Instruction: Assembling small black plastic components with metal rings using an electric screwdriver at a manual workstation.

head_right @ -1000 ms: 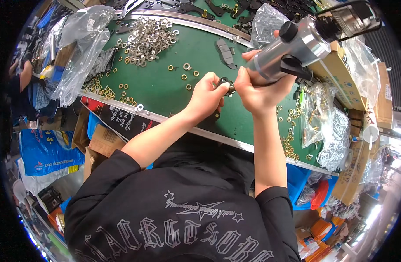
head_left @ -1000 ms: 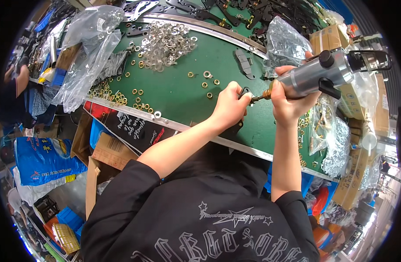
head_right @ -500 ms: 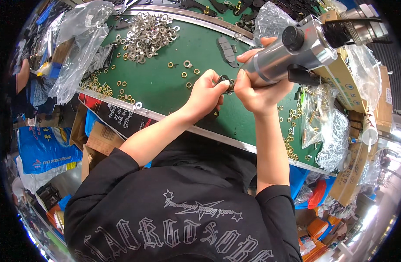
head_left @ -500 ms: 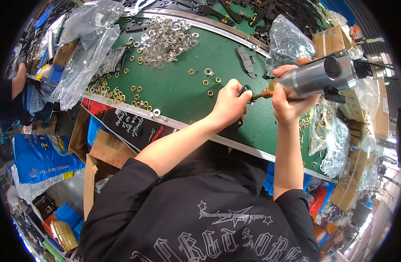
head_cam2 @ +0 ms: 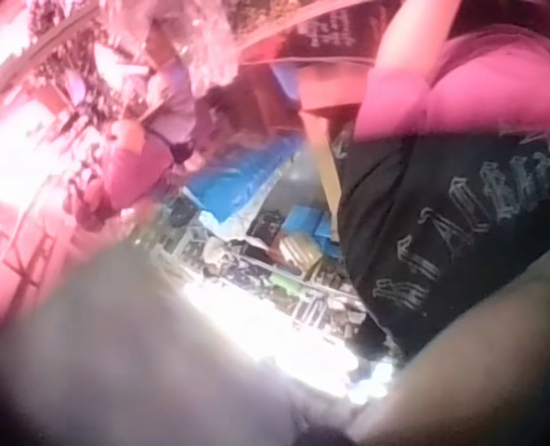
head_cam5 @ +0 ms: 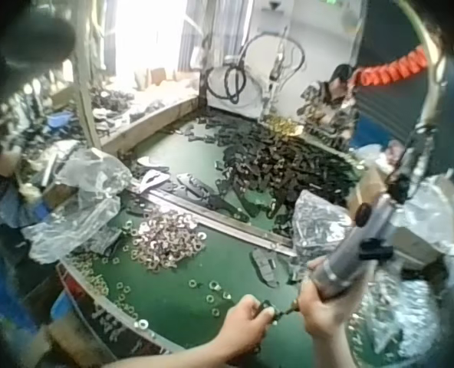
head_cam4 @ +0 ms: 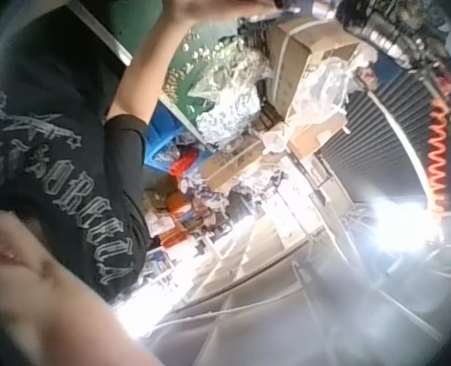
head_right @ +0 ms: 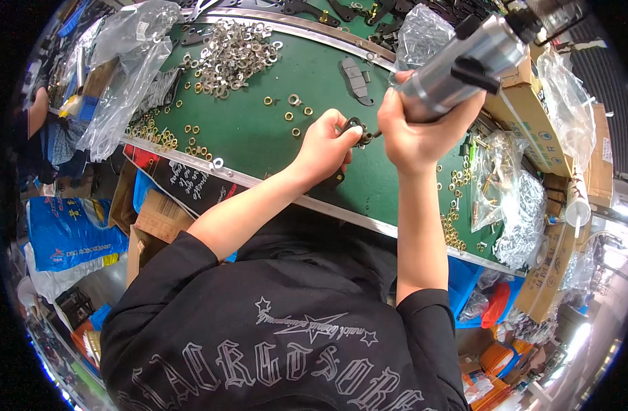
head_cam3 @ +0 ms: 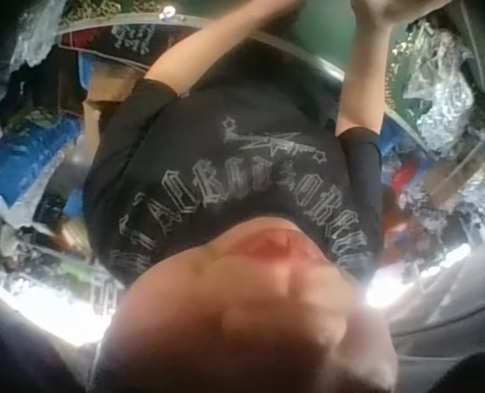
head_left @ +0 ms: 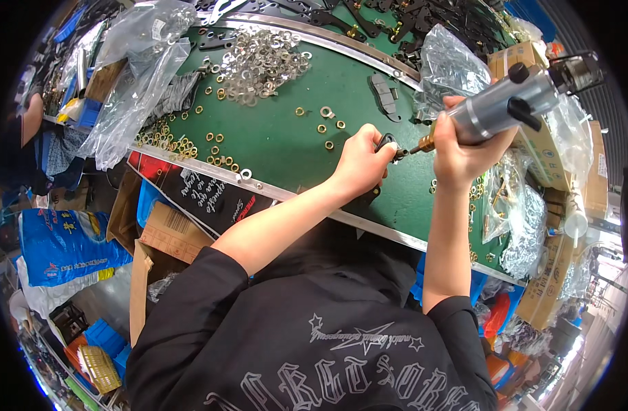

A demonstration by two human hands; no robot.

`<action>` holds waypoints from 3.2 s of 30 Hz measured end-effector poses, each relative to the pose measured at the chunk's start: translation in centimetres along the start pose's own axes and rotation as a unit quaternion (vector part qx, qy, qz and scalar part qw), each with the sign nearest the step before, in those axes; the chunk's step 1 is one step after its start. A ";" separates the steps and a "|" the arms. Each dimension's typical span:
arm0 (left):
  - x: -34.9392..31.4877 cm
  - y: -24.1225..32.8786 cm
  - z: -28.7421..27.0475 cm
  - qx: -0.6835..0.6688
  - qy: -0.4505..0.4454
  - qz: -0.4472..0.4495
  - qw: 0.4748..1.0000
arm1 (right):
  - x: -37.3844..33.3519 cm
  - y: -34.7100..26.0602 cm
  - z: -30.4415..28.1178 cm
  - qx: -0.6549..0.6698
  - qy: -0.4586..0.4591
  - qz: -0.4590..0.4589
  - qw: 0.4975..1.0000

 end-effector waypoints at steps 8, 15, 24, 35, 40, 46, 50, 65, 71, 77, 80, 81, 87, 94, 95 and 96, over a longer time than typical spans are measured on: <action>-0.7 -1.2 0.7 -0.163 -0.059 -0.050 0.984 | -1.0 -3.3 -3.1 -0.306 0.043 -0.042 0.950; -2.4 -0.1 0.8 -0.193 -0.058 -0.028 0.979 | -5.1 -0.1 4.3 -0.275 -0.307 0.051 0.910; -3.2 0.7 0.2 -0.087 0.003 0.023 0.996 | -6.8 1.3 5.5 -0.328 -0.324 0.107 0.881; -3.4 0.8 1.2 -0.356 -0.158 0.029 0.921 | -6.1 0.9 3.4 -0.155 -0.175 0.091 0.968; -4.9 1.4 2.9 -0.446 -0.240 0.039 0.861 | -7.2 -0.2 4.2 -0.200 -0.236 0.074 0.948; -5.4 3.0 0.8 -0.549 -0.236 0.055 0.800 | -7.7 2.4 1.6 -0.144 -0.174 0.191 0.955; -6.7 4.7 -2.5 -0.444 -0.150 0.135 0.873 | -7.7 -0.2 6.3 0.004 -0.260 0.174 0.950; -20.6 24.9 -52.0 -0.134 0.430 0.359 0.817 | -11.6 4.5 4.9 -0.205 -0.234 0.200 0.929; -17.2 28.0 -54.6 0.233 0.500 0.210 0.807 | -11.8 4.8 3.9 -0.225 -0.213 0.209 0.928; -9.7 26.6 -30.8 0.465 0.428 0.332 0.700 | -10.9 4.9 4.9 -0.234 -0.221 0.195 0.927; -2.1 23.3 -16.9 0.592 0.216 0.446 0.635 | -11.1 5.3 4.5 -0.222 -0.227 0.204 0.926; 2.1 21.7 -14.4 0.663 0.178 0.407 0.603 | -11.1 5.4 4.3 -0.228 -0.222 0.209 0.925; 18.1 16.8 -17.7 0.614 0.219 0.179 0.737 | -11.5 5.3 4.3 -0.209 -0.217 0.206 0.931; 12.3 20.1 -14.4 0.583 0.244 0.298 0.715 | -11.5 5.3 3.4 -0.184 -0.202 0.205 0.940; 9.0 21.1 -13.2 0.554 0.222 0.365 0.714 | -11.6 5.2 3.3 -0.187 -0.203 0.190 0.942; 5.6 21.6 -11.5 0.536 0.220 0.416 0.701 | -11.5 5.1 3.1 -0.172 -0.193 0.172 0.951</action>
Point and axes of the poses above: each hand's wrist, its own x-axis towards the middle knuckle, its own z-axis out of the palm, y = z × x, the point moved 10 cm from there along x, towards the middle knuckle, and after that the axes turned 14 degrees about -y, right-handed, at the moved point
